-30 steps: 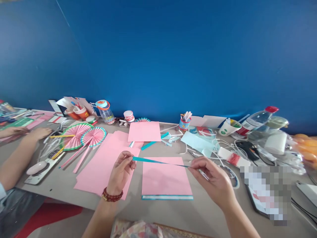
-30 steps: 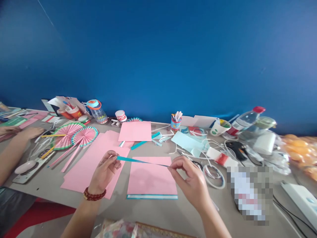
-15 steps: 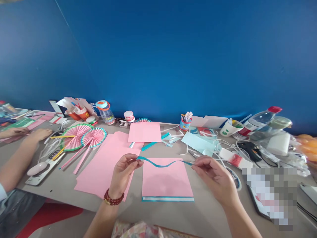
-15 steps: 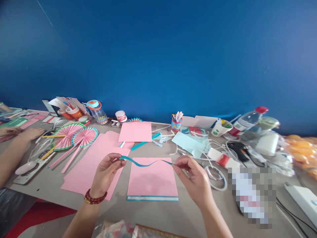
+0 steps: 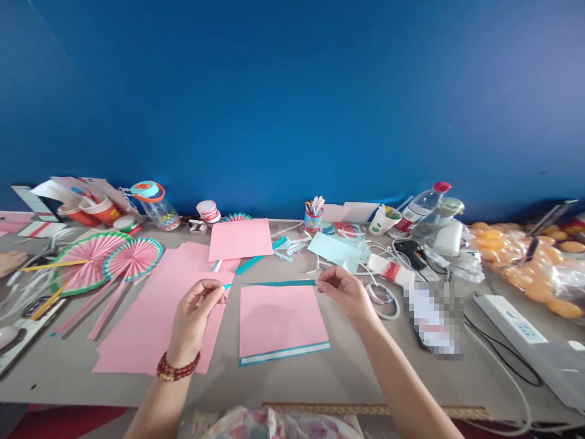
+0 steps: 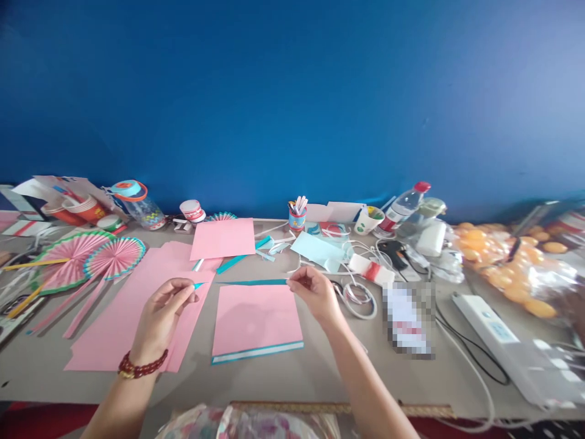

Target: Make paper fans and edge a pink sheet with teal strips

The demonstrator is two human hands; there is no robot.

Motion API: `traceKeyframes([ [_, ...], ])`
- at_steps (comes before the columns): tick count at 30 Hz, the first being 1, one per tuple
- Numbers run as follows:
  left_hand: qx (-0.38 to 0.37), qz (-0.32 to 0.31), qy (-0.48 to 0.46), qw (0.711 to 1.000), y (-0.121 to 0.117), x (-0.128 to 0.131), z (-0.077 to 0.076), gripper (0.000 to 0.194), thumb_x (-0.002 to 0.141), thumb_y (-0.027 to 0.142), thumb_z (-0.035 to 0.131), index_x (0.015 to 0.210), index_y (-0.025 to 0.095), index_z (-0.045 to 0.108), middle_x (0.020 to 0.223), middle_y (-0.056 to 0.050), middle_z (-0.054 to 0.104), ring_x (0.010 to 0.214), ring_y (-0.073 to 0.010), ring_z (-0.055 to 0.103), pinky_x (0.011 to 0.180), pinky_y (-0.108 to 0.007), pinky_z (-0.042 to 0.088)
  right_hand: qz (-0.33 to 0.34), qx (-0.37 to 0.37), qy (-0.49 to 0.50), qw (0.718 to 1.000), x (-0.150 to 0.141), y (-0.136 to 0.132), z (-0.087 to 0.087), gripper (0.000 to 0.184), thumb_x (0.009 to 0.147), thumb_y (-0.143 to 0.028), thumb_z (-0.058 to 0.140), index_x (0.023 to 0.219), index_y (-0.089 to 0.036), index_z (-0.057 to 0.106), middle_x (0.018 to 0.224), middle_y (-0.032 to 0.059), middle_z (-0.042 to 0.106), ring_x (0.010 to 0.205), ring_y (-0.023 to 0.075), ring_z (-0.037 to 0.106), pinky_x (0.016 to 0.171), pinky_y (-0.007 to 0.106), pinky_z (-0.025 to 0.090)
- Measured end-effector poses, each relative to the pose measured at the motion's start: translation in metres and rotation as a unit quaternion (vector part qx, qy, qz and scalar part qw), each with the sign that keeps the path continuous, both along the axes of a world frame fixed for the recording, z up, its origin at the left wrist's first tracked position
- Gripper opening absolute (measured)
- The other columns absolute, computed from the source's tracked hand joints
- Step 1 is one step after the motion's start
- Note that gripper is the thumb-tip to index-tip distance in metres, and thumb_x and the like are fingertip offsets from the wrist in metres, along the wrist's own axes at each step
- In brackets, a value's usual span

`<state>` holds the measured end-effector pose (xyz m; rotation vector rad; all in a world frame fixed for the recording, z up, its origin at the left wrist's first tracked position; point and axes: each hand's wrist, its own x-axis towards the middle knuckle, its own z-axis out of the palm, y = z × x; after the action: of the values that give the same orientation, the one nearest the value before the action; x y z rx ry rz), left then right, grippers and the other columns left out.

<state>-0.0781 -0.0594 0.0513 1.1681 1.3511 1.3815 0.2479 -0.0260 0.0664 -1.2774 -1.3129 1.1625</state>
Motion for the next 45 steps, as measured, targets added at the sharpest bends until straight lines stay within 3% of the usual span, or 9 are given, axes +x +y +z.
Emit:
traceKeyframes([
  [4, -0.042, -0.032, 0.016, 0.998, 0.002, -0.003, 0.003, 0.024, 0.083, 0.040, 0.069, 0.089, 0.018, 0.061, 0.074, 0.000, 0.061, 0.072, -0.0150, 0.060, 0.069, -0.026, 0.049, 0.008, -0.042, 0.018, 0.999, 0.002, 0.005, -0.003, 0.030, 0.069, -0.044, 0.078, 0.077, -0.019, 0.062, 0.073, -0.0002, 0.063, 0.068, 0.0142, 0.060, 0.069, 0.029, 0.051],
  [10, -0.065, -0.073, 0.021, 0.995, 0.011, -0.008, -0.002, 0.032, 0.078, 0.040, 0.070, 0.100, 0.019, 0.057, 0.088, -0.001, 0.062, 0.071, -0.0132, 0.060, 0.070, -0.027, 0.051, 0.027, -0.038, -0.012, 0.999, 0.007, 0.014, -0.014, 0.032, 0.068, -0.045, 0.077, 0.081, -0.020, 0.062, 0.075, 0.0006, 0.064, 0.067, 0.0155, 0.060, 0.067, 0.031, 0.052],
  [18, -0.045, -0.075, 0.202, 0.975, 0.011, 0.001, -0.032, 0.024, 0.081, 0.039, 0.063, 0.095, 0.021, 0.056, 0.087, -0.002, 0.064, 0.077, -0.0170, 0.064, 0.072, -0.029, 0.052, 0.046, 0.021, -0.165, 0.985, 0.017, 0.011, -0.049, 0.013, 0.076, -0.033, 0.061, 0.081, -0.021, 0.059, 0.071, -0.0002, 0.061, 0.067, 0.0163, 0.056, 0.063, 0.029, 0.045],
  [25, -0.009, -0.082, 0.300, 0.950, 0.019, 0.004, -0.054, 0.015, 0.085, 0.033, 0.056, 0.095, 0.022, 0.054, 0.086, -0.003, 0.067, 0.072, -0.0180, 0.066, 0.072, -0.032, 0.053, 0.048, 0.031, -0.268, 0.962, 0.014, 0.010, -0.051, 0.006, 0.078, -0.030, 0.051, 0.078, -0.024, 0.054, 0.069, -0.0007, 0.059, 0.064, 0.0175, 0.055, 0.063, 0.029, 0.043],
  [35, 0.002, -0.067, 0.347, 0.936, 0.040, 0.007, -0.062, 0.013, 0.084, 0.029, 0.056, 0.096, 0.023, 0.053, 0.085, -0.002, 0.068, 0.069, -0.0176, 0.066, 0.067, -0.029, 0.051, 0.029, 0.028, -0.314, 0.949, 0.008, 0.030, -0.062, 0.007, 0.080, -0.030, 0.049, 0.081, -0.024, 0.052, 0.073, 0.0006, 0.061, 0.067, 0.0181, 0.057, 0.065, 0.029, 0.043],
  [45, 0.022, -0.060, 0.367, 0.928, 0.043, 0.014, -0.055, 0.015, 0.086, 0.025, 0.052, 0.100, 0.022, 0.053, 0.085, -0.003, 0.067, 0.076, -0.0194, 0.067, 0.073, -0.032, 0.051, -0.011, 0.038, -0.319, 0.947, 0.004, 0.034, -0.059, 0.016, 0.083, -0.030, 0.048, 0.098, -0.024, 0.050, 0.084, 0.0013, 0.063, 0.069, 0.0170, 0.059, 0.064, 0.028, 0.044],
])
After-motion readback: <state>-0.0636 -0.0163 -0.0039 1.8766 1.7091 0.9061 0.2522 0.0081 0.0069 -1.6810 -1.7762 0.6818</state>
